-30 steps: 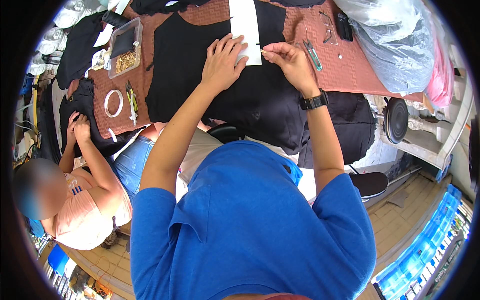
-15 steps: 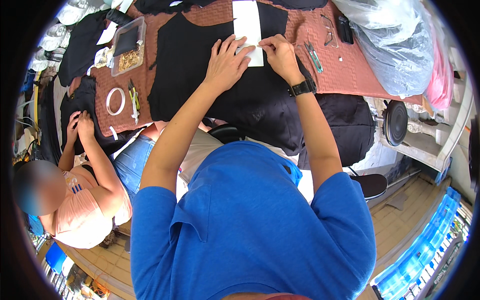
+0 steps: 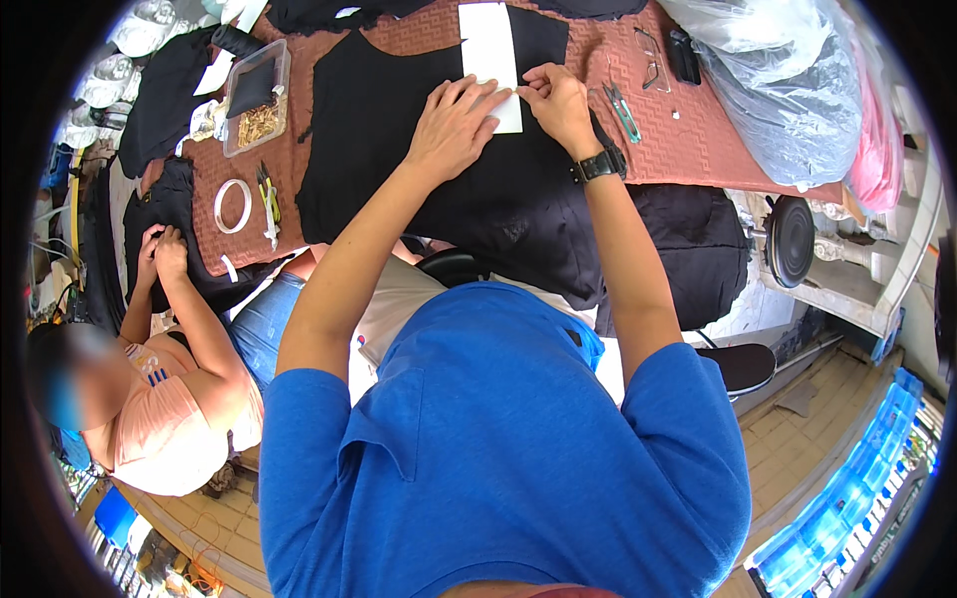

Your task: The person attaches small white labels to black fabric items by hand using a needle and thread, then cuts the thread with shears.

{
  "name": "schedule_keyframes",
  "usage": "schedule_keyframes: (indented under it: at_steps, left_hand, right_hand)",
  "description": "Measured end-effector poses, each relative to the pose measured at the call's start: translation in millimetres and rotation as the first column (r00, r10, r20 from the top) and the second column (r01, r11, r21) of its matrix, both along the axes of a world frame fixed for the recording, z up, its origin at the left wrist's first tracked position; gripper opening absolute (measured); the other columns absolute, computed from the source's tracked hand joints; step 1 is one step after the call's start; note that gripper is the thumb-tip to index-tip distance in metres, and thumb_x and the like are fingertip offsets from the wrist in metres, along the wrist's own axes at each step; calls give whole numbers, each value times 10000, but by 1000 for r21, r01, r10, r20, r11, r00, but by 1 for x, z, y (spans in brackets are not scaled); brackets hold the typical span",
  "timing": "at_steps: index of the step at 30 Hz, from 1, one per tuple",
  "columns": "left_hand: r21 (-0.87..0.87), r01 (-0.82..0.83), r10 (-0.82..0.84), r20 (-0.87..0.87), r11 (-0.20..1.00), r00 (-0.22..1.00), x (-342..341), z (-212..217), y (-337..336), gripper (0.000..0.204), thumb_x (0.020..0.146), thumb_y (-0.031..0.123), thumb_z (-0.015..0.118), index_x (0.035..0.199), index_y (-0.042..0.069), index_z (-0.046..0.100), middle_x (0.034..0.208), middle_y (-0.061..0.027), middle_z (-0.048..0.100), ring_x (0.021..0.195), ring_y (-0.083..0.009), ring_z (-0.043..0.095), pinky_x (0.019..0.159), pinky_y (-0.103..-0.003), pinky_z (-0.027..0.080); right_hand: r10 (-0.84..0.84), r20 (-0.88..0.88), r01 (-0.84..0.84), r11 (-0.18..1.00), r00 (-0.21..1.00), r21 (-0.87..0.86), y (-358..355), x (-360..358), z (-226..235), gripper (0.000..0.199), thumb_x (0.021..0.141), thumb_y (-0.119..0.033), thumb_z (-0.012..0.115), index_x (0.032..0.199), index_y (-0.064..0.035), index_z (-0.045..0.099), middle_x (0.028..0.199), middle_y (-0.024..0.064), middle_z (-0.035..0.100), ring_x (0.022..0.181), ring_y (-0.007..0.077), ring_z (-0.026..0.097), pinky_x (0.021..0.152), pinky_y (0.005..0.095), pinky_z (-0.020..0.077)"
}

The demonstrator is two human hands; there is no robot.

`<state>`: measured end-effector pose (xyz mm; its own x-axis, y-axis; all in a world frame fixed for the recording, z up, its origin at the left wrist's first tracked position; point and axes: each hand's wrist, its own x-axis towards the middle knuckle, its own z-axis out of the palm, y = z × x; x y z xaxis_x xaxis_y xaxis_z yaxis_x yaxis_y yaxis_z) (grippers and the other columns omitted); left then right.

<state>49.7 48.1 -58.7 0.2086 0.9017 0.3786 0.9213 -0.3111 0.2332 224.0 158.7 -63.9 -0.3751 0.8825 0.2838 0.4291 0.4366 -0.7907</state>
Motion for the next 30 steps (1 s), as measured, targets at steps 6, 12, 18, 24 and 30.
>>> schedule_keyframes:
  at_steps: [6,12,18,24,30]
  left_hand:
    - [-7,-31,30,-34,1000,999,5,-1,0,434,997,241,534,1428,190,520,1444,-45,511,1356,-301,431,1148,-503,317]
    - [4,-42,42,-61,999,997,9,0,2,420,997,249,534,1412,185,532,1430,-51,517,1343,-301,440,1138,-503,327]
    - [17,-49,50,-61,999,997,9,-2,3,423,988,254,546,1406,184,536,1417,-54,525,1332,-300,448,1133,-510,329]
    - [40,-79,83,-115,996,990,8,1,0,438,951,277,582,1376,172,560,1403,-71,531,1311,-286,462,1120,-493,338]
    - [-47,-16,25,202,999,979,4,-8,2,516,943,353,576,1390,96,548,1437,-151,528,1387,-346,425,1139,-544,305]
  right_hand:
    - [-4,-7,4,1000,1000,0,1,0,-1,190,776,-32,771,939,26,694,891,154,689,771,244,680,711,349,566]
    - [-13,15,13,1000,1000,-19,3,0,-1,191,773,-23,765,942,28,695,896,162,704,784,242,695,719,351,570]
    - [-46,-47,41,995,998,-94,9,2,-2,163,818,-73,754,950,12,710,846,145,732,765,223,718,711,335,574]
    - [-11,-95,-4,988,995,-156,11,-22,20,145,868,-114,723,977,-18,726,828,87,734,719,169,711,663,309,562]
    - [405,-189,-383,913,895,141,-16,-139,57,185,867,-138,746,1014,-27,726,939,98,705,778,179,679,694,307,542]
